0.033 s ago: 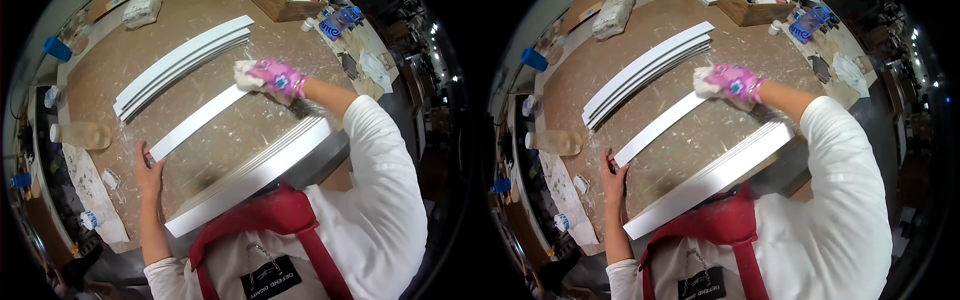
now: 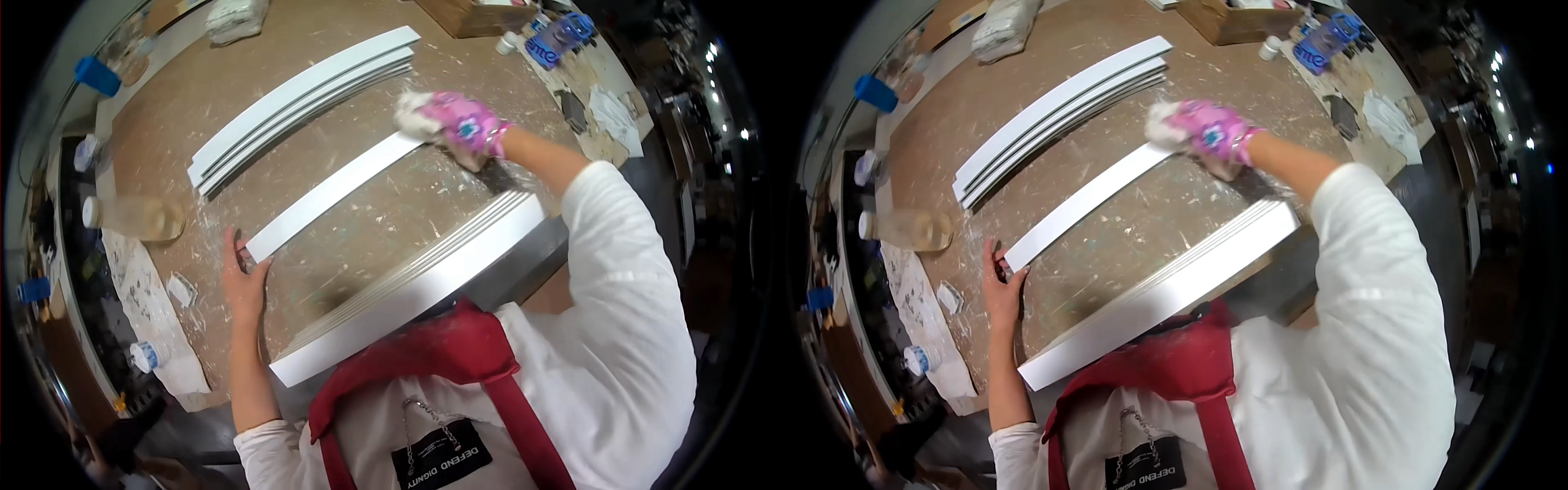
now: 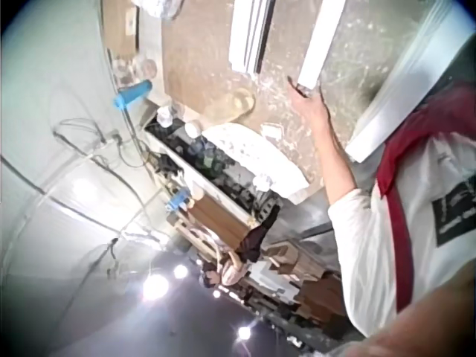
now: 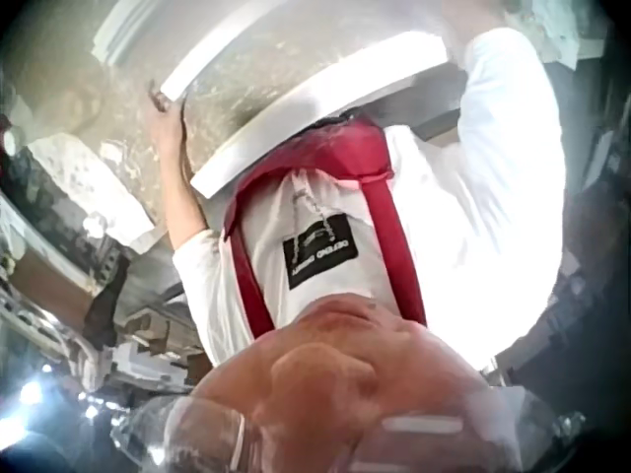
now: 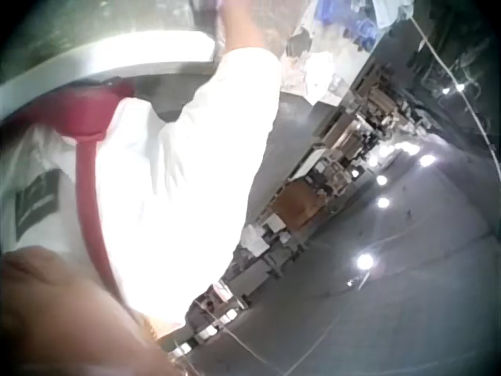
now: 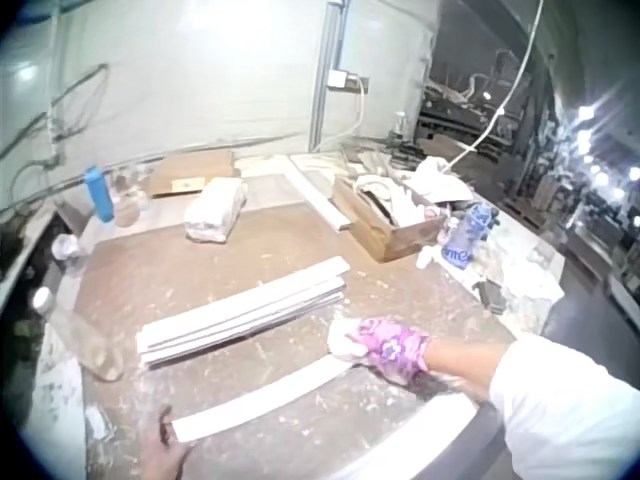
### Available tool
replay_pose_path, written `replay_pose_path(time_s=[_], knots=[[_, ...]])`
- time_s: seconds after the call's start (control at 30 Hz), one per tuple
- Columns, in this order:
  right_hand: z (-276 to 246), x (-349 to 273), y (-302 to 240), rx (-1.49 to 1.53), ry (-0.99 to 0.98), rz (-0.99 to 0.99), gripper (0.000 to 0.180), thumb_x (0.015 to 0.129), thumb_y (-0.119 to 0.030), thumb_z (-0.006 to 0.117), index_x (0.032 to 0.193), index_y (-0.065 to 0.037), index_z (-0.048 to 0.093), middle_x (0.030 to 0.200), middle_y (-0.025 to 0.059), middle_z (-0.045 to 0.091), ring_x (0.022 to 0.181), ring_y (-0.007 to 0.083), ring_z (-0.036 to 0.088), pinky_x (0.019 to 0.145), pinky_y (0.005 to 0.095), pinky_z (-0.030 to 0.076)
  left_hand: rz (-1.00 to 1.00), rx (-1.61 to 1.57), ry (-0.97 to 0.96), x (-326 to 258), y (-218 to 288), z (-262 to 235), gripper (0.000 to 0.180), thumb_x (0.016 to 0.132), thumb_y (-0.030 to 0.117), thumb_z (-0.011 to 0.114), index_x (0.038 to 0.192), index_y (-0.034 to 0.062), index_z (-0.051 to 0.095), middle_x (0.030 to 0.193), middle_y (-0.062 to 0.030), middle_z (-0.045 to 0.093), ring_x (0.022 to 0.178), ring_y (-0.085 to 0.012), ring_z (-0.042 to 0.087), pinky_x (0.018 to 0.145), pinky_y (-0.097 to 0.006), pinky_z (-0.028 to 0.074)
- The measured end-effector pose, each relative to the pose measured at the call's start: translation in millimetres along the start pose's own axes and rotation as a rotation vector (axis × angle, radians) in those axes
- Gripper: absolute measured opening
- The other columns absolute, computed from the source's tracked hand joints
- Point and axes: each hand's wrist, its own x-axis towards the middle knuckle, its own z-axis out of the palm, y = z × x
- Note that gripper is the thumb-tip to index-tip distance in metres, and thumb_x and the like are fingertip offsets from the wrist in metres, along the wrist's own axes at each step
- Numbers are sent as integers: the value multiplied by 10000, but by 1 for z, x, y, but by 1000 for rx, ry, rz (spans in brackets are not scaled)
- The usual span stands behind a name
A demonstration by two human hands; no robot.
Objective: The person wipes white wooden slats with a cloth, applying liquid from a bottle to the cloth before cleaning the flat surfaces and edges of the pieces.
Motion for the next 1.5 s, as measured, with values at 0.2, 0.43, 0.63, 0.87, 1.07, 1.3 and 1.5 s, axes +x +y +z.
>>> replay_pose_path(time_s=[0.2,0.43,0.63,0.87,1.07,1.3,1.5], knots=[[-38,-35,60,482,-103,443,577,806,-306,671,1312,-106,478,1254,185,528,1151,292,538,980,376,445,80,251,-78,0,11,-3,521,723,14,699,1221,39,548,1094,-112,543,975,-251,544,864,-337,451],[-7,-25,54,505,19,276,612,800,-332,687,1324,-114,457,1254,199,509,1135,368,524,962,404,430,112,234,-275,23,14,-27,377,738,99,702,1098,36,610,1043,-135,550,960,-284,558,833,-359,455],[-12,-31,52,507,40,257,607,787,-333,710,1286,-83,473,1195,205,545,1068,383,553,903,424,453,-93,418,-486,75,40,0,207,767,169,704,902,19,657,783,-107,625,736,-162,578,685,-313,456],[-11,-36,50,511,68,330,545,783,-363,690,1242,-126,518,1218,137,537,1124,325,541,917,423,458,-120,510,-597,122,93,90,222,810,233,671,877,21,668,779,-98,659,721,-154,590,688,-315,465],[-12,-39,50,592,120,367,542,763,-341,720,1219,-111,539,1196,137,560,1098,334,549,921,411,452,25,399,-675,167,141,203,236,772,253,704,838,28,677,763,-108,663,710,-175,602,682,-325,477],[-2,-39,51,612,141,368,570,753,-376,717,1226,-115,534,1202,135,559,1113,330,540,923,415,450,97,332,-694,202,175,294,230,705,234,742,725,21,658,665,-101,636,614,-174,563,602,-344,459],[-4,-36,52,574,128,355,577,772,-380,698,1246,-111,509,1215,142,549,1115,339,537,926,418,448,40,323,-705,207,192,314,130,757,128,707,704,41,626,598,23,528,592,-96,469,548,-260,380]])
